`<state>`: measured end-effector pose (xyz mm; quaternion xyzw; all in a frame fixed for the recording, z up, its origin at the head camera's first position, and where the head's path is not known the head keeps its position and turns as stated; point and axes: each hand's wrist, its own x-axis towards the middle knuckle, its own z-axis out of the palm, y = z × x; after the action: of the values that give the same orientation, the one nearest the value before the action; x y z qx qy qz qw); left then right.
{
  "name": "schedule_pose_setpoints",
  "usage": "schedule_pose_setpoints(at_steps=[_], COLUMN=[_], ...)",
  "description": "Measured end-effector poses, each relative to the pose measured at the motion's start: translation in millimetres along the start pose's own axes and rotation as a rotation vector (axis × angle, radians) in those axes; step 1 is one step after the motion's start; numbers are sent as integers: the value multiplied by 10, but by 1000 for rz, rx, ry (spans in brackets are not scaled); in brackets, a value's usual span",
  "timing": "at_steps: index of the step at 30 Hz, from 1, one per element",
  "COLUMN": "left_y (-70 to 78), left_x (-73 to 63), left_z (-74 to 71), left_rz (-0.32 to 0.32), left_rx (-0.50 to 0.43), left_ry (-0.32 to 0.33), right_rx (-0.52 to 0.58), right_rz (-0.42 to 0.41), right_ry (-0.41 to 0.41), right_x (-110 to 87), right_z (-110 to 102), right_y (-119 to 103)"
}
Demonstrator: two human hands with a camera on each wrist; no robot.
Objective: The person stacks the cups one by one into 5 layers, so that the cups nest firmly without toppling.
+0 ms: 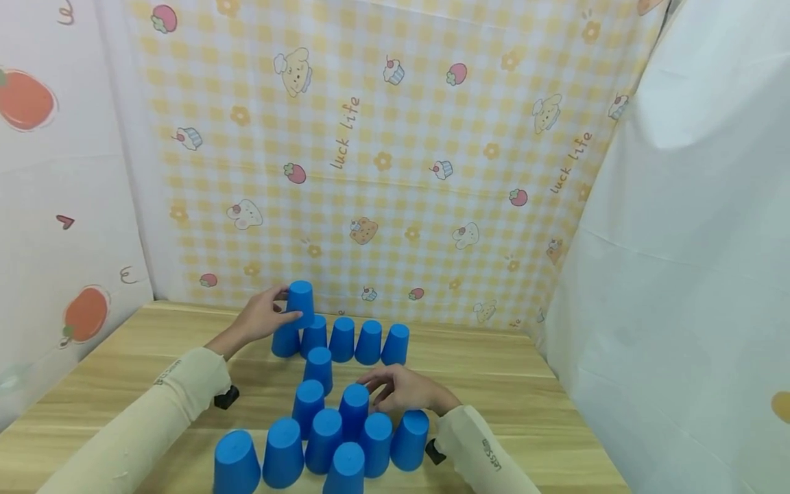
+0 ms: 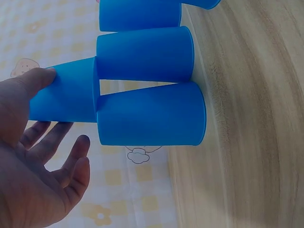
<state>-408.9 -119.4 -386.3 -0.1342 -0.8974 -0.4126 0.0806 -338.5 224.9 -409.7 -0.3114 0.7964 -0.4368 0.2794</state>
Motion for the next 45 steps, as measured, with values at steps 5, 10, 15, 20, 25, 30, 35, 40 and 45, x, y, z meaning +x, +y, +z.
schedule_pose_setpoints(at_steps=[5,10,15,20,25,30,35,40,45], left_y=[-25,-41,-77,-105,-90,-53,10,79,142], left_x=[-10,-38,-95,-236,-410,-538,-576,-577,-563], left_z=[7,7,50,55,52,98,185,266,346], left_rz=[11,4,8,10,-2,28,56,36,35], left_rx=[-5,-12,-16,-1,-9,-33,-81,-90,-64], left_ry=[-4,-1,31,97,152,127,-20,-136,-189], right_rx=[-29,-28,-42,-53,-53,-69,-66,-65,-68], right_rz=[-3,-24,-10,-2,-10,-17,-19,-16,-24], right_ry=[15,19,32,31,26,18,22,22,35], right_x=[28,47,30,29,46,73,82,94,88], right_z=[31,46,49,46,45,57,65,75,92], right_y=[16,39,43,30,40,54,52,48,60])
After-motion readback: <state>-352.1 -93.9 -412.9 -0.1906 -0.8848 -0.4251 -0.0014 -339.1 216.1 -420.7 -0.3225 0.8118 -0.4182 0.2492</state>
